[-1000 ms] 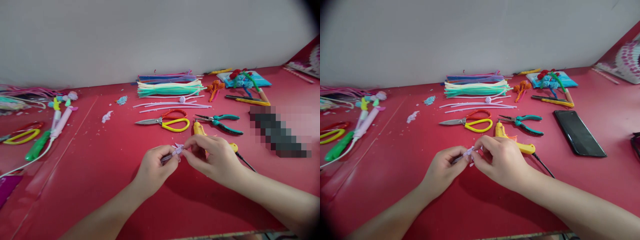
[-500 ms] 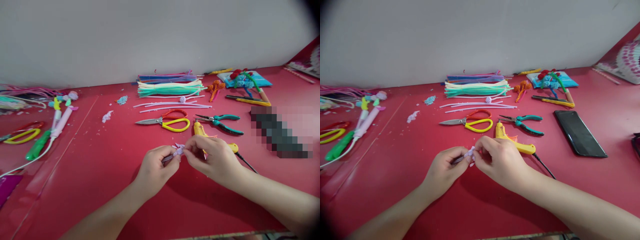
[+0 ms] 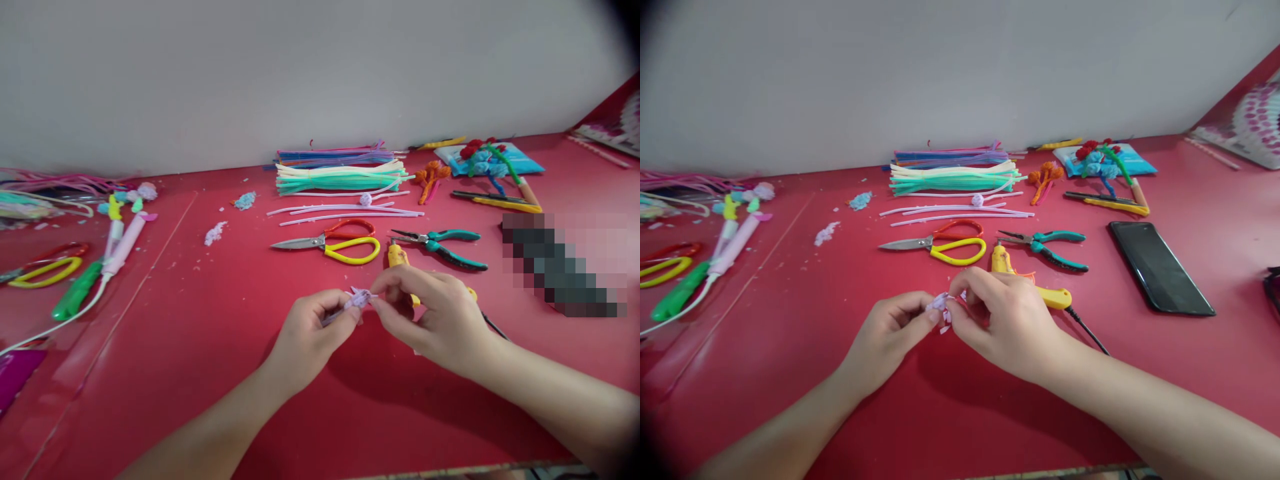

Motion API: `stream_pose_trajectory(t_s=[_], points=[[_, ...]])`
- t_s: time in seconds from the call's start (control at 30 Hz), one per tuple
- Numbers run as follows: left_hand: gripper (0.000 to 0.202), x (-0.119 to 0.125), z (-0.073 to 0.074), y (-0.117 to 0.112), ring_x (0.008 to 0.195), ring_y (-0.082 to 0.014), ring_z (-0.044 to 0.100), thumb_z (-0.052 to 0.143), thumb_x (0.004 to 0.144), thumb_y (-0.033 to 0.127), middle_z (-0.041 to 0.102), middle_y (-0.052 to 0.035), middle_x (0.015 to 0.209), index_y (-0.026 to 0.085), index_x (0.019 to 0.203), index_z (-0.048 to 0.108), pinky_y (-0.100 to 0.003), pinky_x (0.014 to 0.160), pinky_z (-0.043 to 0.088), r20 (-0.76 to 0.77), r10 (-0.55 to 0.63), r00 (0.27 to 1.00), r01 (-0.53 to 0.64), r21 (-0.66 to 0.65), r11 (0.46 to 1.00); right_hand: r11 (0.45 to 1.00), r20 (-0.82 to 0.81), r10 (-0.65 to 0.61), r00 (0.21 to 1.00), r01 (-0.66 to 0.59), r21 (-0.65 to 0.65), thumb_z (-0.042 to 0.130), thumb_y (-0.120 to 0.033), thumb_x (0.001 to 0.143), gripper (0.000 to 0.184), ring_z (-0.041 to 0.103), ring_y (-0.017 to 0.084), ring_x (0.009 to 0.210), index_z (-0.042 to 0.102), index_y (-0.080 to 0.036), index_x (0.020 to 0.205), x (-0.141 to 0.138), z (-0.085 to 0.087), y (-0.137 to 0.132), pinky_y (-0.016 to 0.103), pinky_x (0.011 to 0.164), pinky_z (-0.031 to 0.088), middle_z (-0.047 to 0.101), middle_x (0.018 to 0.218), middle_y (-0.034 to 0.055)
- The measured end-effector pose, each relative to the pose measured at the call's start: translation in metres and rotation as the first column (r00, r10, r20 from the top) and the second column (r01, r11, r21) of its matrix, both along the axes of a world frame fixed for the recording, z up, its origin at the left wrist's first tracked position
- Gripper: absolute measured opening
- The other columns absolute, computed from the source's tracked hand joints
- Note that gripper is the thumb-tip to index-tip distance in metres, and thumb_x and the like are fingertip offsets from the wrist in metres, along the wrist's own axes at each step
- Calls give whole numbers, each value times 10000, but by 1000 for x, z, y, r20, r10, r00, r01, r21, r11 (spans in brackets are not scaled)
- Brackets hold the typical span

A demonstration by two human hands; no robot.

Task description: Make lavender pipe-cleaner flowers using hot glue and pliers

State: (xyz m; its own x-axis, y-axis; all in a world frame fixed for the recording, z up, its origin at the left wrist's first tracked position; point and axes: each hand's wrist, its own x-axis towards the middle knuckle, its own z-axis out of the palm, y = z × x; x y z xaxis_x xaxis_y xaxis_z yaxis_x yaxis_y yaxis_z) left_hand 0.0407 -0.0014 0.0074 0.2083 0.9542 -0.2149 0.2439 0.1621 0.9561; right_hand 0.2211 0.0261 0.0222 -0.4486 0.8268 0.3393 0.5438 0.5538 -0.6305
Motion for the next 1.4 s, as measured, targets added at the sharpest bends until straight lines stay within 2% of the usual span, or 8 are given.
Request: stream_pose_trajectory(t_s=[0.3, 0.47, 0.57, 0.7, 0.83, 1.03, 1.23, 1.4], points=[[211, -1, 3, 2, 655, -123, 471, 535, 850, 298, 557, -1, 679, 163, 704, 607, -228, 576, 350, 59, 14, 998, -11, -55, 998, 998, 23, 29, 999, -30, 51, 551, -209, 827, 43, 499, 80, 495, 567, -197, 866, 0, -5, 1, 203, 505, 378, 519, 578, -52], [239, 2, 7, 3, 459, -72, 295, 542, 830, 313, 413, 58, 512, 166, 652, 604, -211, 446, 253, 84, 52, 995, -41, -130, 991, 996, 8, 57, 998, -58, 72, 536, -182, 832, 67, 504, 83, 502, 556, -201, 894, 0, -5, 1, 202, 510, 389, 536, 594, -46], [254, 0, 4, 3, 409, -69, 212, 536, 834, 335, 320, 78, 447, 173, 648, 595, -218, 384, 167, 181, 67, 981, -23, -233, 972, 998, -13, 43, 999, -42, 56, 541, -183, 826, 55, 505, 77, 500, 552, -205, 875, 1, -3, -1, 191, 499, 386, 529, 591, -50], [259, -4, -3, 3, 410, -77, 191, 508, 855, 342, 337, 70, 446, 176, 679, 603, -230, 378, 139, 372, 47, 927, 87, -335, 938, 998, -80, 11, 997, -16, -68, 518, -163, 829, 76, 478, 57, 452, 551, -205, 884, 1, 2, -1, 165, 459, 380, 500, 575, -66], [279, -6, -6, 3, 423, -69, 228, 500, 862, 321, 363, 59, 453, 156, 678, 631, -232, 420, 154, 438, -1, 899, 140, -285, 948, 994, -108, 29, 994, -41, -104, 516, -170, 834, 88, 480, 61, 458, 548, -209, 905, 2, 4, -1, 168, 457, 385, 494, 573, -69], [306, -8, -10, 1, 433, -72, 218, 495, 873, 342, 332, 63, 450, 150, 696, 656, -243, 431, 147, 426, -12, 904, 122, -233, 965, 998, -98, 59, 993, -58, 17, 518, -165, 843, 108, 491, 72, 489, 546, -218, 933, 3, 3, -4, 188, 498, 402, 511, 591, -61], [308, -8, -13, 1, 426, -67, 216, 495, 873, 332, 332, 63, 458, 139, 712, 674, -240, 420, 151, 397, -20, 918, 110, -205, 972, 987, -131, 149, 980, -138, 83, 538, -160, 852, 126, 481, 63, 495, 555, -195, 972, 2, -1, -2, 175, 519, 409, 533, 593, -64], [307, -8, -12, 2, 429, -68, 219, 510, 866, 353, 318, 68, 453, 140, 720, 677, -236, 411, 172, 397, -15, 918, 107, -212, 971, 982, -127, 156, 980, -139, 127, 566, -160, 842, 125, 486, 57, 520, 558, -181, 965, 1, -4, -1, 177, 539, 402, 538, 605, -63]])
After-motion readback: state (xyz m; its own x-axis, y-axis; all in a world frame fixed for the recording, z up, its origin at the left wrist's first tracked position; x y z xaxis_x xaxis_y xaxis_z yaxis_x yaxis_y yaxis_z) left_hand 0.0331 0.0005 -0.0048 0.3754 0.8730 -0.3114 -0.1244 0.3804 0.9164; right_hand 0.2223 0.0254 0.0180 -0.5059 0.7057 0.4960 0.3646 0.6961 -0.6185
